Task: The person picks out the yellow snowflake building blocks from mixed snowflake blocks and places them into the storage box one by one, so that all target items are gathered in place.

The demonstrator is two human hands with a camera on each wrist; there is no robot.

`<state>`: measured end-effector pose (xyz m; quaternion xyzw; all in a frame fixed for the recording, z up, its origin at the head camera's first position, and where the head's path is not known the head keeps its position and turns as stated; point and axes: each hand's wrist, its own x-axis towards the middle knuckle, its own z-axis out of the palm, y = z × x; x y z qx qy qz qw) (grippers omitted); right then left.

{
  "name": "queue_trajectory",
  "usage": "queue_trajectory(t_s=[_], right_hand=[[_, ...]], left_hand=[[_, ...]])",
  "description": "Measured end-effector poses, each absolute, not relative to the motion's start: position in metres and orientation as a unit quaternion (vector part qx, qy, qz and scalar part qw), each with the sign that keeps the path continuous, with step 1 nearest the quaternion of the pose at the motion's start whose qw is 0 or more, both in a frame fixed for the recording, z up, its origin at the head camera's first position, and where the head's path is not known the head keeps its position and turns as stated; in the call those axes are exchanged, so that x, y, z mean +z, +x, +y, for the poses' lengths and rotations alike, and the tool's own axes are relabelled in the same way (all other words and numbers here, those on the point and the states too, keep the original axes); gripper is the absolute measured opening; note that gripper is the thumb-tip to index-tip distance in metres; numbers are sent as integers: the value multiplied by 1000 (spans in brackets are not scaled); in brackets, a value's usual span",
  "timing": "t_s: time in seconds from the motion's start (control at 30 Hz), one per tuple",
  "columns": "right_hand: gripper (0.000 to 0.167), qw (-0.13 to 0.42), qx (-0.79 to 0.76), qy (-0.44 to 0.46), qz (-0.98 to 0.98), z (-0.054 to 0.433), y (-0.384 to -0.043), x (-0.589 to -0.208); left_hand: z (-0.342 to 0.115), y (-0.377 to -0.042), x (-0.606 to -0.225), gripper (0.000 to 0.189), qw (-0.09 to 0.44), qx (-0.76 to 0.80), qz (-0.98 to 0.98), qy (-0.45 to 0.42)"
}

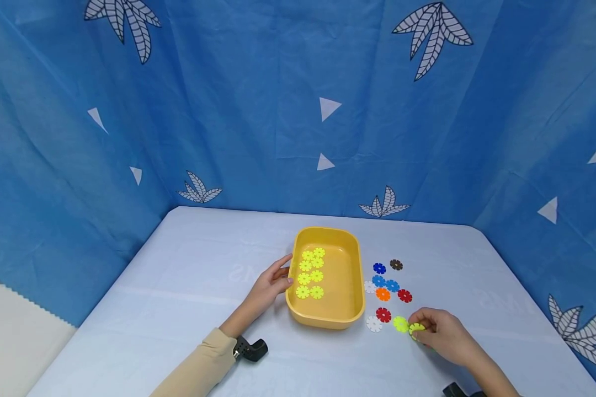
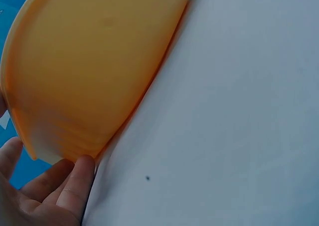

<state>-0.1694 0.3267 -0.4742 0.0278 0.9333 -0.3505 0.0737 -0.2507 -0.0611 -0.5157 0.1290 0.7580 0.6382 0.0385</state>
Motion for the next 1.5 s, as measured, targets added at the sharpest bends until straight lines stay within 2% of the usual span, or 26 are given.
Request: queue_trajectory(t_s=[0.57,0.87,1.13,1.5], right_hand=[[24,105,-405,49,907,341,-177,-465],[35,98,-445,-5,890,340,-197,-437],[37,93,-444,-26,891,319,-225,-409],[34,113,-481,-53,868,260,-271,-387]], left_hand=[[-59,-252,-516,64,36,638,759,128],[-61,-251,-519,64,36,638,759,124],[-59,-249,-518,64,37,640,757,122],[-60,-249,-516,64,32,636,760,130]])
